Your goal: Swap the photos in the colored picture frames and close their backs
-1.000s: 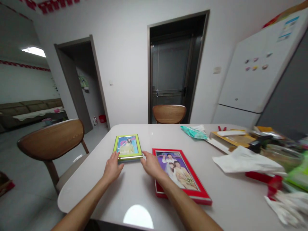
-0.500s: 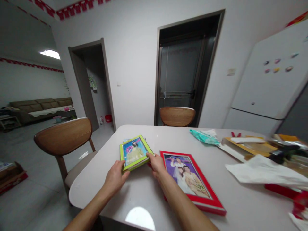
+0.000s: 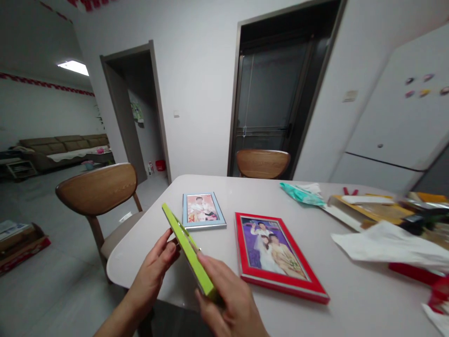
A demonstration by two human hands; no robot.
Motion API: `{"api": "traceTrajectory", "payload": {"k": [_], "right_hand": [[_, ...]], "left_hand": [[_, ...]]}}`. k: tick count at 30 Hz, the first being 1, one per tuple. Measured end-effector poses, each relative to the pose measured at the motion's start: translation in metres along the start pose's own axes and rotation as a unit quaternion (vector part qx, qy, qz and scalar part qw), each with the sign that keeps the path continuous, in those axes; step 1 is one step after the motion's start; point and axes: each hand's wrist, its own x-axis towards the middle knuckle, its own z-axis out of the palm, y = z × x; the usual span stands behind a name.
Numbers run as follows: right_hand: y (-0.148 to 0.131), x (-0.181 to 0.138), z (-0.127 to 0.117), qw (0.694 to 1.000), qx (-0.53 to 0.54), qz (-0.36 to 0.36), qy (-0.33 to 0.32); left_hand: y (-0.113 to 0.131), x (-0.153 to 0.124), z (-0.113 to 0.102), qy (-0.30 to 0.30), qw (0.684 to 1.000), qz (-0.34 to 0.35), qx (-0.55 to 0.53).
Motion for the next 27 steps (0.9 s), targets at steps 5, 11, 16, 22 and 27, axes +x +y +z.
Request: {"api": "traceTrajectory", "payload": {"k": [5, 11, 16, 22, 27], "right_hand": [[0.010, -0.025, 0.023, 0.987, -0.062, -0.141, -0.052], [0.027, -0.029, 0.067, 0.969, -0.140, -0.182, -0.092], [0.037, -0.028, 0.097, 0.958, -0.214, -0.121, -0.148], [0.035, -0.029, 0.108, 0.955, -0.214, -0.068, -0.194], [0.033, -0.008, 0.072, 0.973, -0.110, -0.030, -0.202]], "left_hand": [[-0.002, -0.019, -0.005, -0.056, 0.995, -0.058, -0.054], [-0.026, -0.007, -0.025, -0.073, 0.995, -0.070, -0.016], [-0.054, 0.008, -0.050, 0.018, 0.978, -0.023, 0.205], [-0.056, 0.006, -0.055, 0.033, 0.909, -0.027, 0.415], [-0.059, 0.005, -0.054, 0.031, 0.890, -0.034, 0.454]]}}
